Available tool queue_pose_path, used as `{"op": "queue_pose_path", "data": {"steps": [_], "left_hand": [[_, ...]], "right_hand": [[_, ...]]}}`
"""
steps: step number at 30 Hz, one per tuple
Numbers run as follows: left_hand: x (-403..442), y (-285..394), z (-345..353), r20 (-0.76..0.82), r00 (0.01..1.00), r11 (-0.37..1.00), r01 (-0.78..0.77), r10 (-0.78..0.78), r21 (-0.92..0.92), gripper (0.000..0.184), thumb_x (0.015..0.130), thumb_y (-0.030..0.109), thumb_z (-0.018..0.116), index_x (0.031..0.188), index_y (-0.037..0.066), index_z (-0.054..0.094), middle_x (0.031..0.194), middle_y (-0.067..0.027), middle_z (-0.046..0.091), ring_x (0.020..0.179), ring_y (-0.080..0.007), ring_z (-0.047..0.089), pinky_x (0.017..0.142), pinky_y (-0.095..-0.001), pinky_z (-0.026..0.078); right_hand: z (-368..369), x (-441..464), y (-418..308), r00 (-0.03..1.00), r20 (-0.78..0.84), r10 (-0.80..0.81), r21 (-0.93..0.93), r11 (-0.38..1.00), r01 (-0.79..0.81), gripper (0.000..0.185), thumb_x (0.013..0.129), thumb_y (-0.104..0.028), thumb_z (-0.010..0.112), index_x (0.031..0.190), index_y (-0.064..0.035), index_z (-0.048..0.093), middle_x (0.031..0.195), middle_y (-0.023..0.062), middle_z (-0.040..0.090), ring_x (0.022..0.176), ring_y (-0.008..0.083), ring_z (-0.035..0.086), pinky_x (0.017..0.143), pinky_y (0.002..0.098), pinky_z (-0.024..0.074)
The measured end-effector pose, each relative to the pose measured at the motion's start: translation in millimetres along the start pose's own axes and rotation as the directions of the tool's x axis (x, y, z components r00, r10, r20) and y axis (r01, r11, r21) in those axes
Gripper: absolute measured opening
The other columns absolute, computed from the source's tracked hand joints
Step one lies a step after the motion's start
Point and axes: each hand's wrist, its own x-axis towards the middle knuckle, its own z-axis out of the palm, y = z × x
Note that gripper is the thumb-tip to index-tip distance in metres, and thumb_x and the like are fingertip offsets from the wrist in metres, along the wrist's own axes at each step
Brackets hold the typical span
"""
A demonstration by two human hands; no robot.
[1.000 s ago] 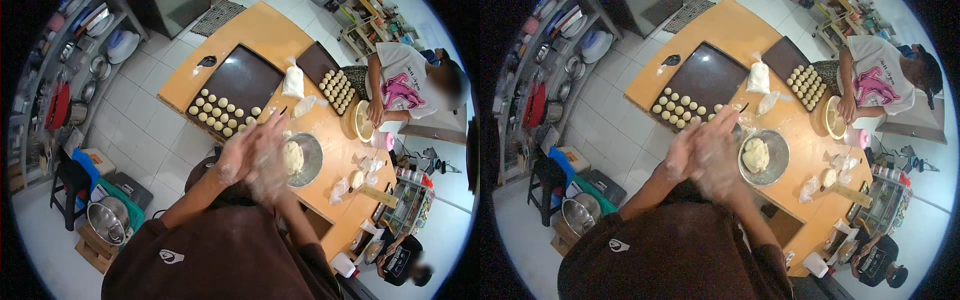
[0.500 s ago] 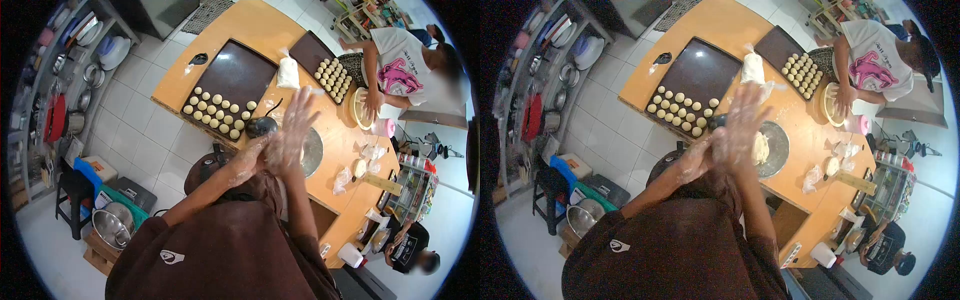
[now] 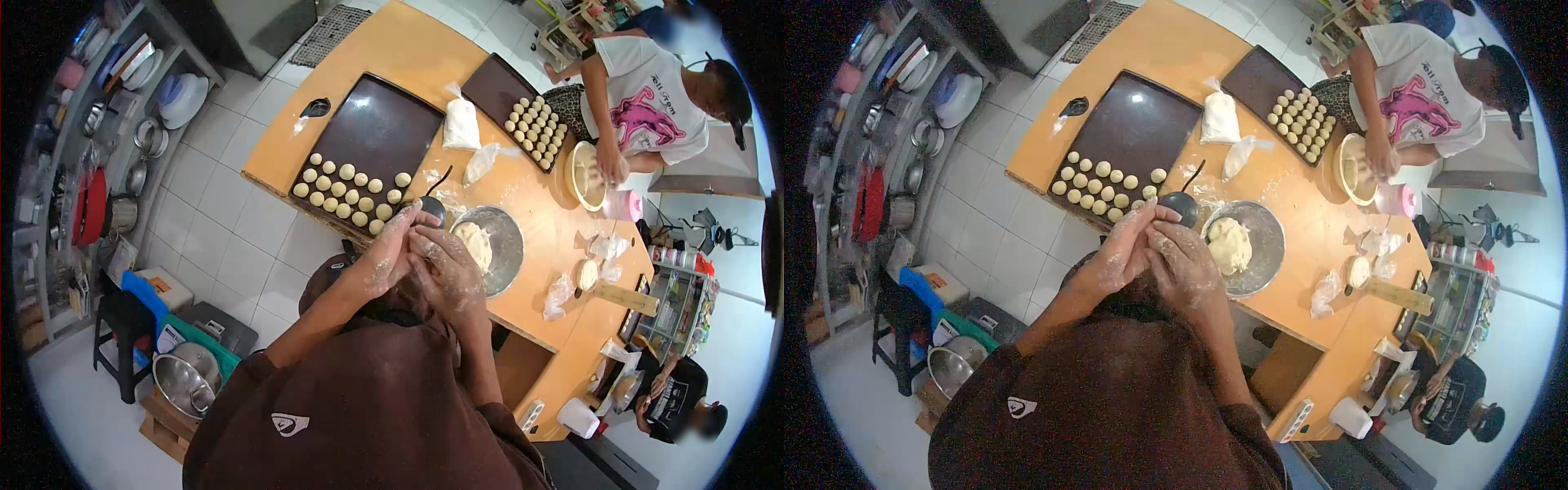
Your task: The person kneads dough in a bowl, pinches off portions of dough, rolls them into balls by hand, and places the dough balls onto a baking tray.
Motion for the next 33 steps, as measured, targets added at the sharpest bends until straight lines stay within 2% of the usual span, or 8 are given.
{"op": "queue_pose_path", "data": {"steps": [2,6,7,11,17,23,29,33], "left_hand": [[3,-3,-13,0.018,0.999,0.997,0.038,-0.04,0.071,0.034,0.102,0.034,0.042,0.113,0.004,0.051,0.096,-0.0063,0.061,0.088,-0.0173,0.063,0.081,-0.0325,0.053],[-6,1,-5,0.06,0.998,0.969,-0.05,0.037,0.243,0.03,0.098,0.021,0.052,0.121,0.0,0.053,0.103,-0.0071,0.063,0.093,-0.0157,0.063,0.082,-0.0289,0.053],[-5,1,-9,0.014,0.999,0.95,-0.045,0.042,0.31,0.029,0.097,0.019,0.054,0.119,0.0,0.055,0.106,-0.0081,0.062,0.095,-0.0156,0.063,0.082,-0.0279,0.053],[-10,8,-11,0.014,1.0,0.926,-0.022,0.018,0.377,0.027,0.094,0.014,0.06,0.116,0.0,0.057,0.109,-0.0089,0.063,0.097,-0.016,0.063,0.081,-0.0274,0.054],[-6,4,-11,0.024,0.999,0.931,0.023,-0.034,0.366,0.027,0.093,0.016,0.061,0.114,-0.001,0.057,0.11,-0.0094,0.063,0.098,-0.0167,0.064,0.083,-0.0298,0.055],[0,9,-17,0.049,0.997,0.909,0.037,-0.063,0.414,0.024,0.093,0.016,0.061,0.111,0.002,0.057,0.109,-0.0082,0.063,0.098,-0.0165,0.063,0.083,-0.0302,0.054],[0,7,-16,0.051,0.996,0.892,0.039,-0.069,0.451,0.024,0.092,0.016,0.061,0.111,0.002,0.055,0.107,-0.0079,0.063,0.097,-0.0164,0.063,0.081,-0.0292,0.055],[-2,4,-21,0.048,0.999,0.951,0.007,-0.023,0.31,0.025,0.092,0.013,0.06,0.112,0.0,0.053,0.105,-0.0099,0.062,0.093,-0.0156,0.064,0.08,-0.0287,0.056]], "right_hand": [[7,-6,13,0.994,-0.05,0.099,0.042,0.994,-0.097,0.031,0.077,-0.005,0.075,0.107,0.0016,0.067,0.1,0.0164,0.069,0.097,0.0283,0.067,0.086,0.0367,0.0522],[-2,-5,17,0.871,-0.066,0.486,0.469,0.786,-0.403,0.023,0.08,-0.01,0.074,0.098,0.0023,0.068,0.1,0.0166,0.069,0.093,0.0267,0.068,0.082,0.0337,0.0527],[-6,-6,22,0.959,-0.108,0.263,0.192,0.952,-0.24,0.027,0.079,-0.003,0.074,0.104,0.0033,0.067,0.098,0.0129,0.07,0.092,0.0185,0.067,0.079,0.0274,0.054],[-9,-11,16,0.968,-0.072,0.239,0.322,0.925,-0.204,0.029,0.078,-0.005,0.075,0.106,0.001,0.068,0.101,0.0142,0.07,0.093,0.0206,0.068,0.078,0.0316,0.0541],[-9,-23,14,0.952,-0.072,0.296,0.174,0.944,-0.281,0.034,0.078,-0.008,0.075,0.11,-0.0011,0.064,0.102,0.0181,0.068,0.095,0.0301,0.066,0.084,0.0372,0.0515],[-1,-24,17,0.955,-0.188,0.228,0.215,0.959,-0.186,0.028,0.077,0.0,0.074,0.104,0.002,0.067,0.099,0.0157,0.069,0.088,0.0237,0.069,0.078,0.0319,0.0549],[1,-30,23,0.937,-0.12,0.327,0.262,0.921,-0.288,0.025,0.079,-0.004,0.072,0.103,-0.0002,0.066,0.098,0.0148,0.069,0.09,0.027,0.068,0.081,0.0334,0.0535],[0,-34,22,0.87,-0.073,0.489,0.542,0.751,-0.377,0.021,0.082,-0.002,0.07,0.102,0.0029,0.066,0.095,0.0127,0.07,0.082,0.0194,0.068,0.073,0.0293,0.0543]]}}
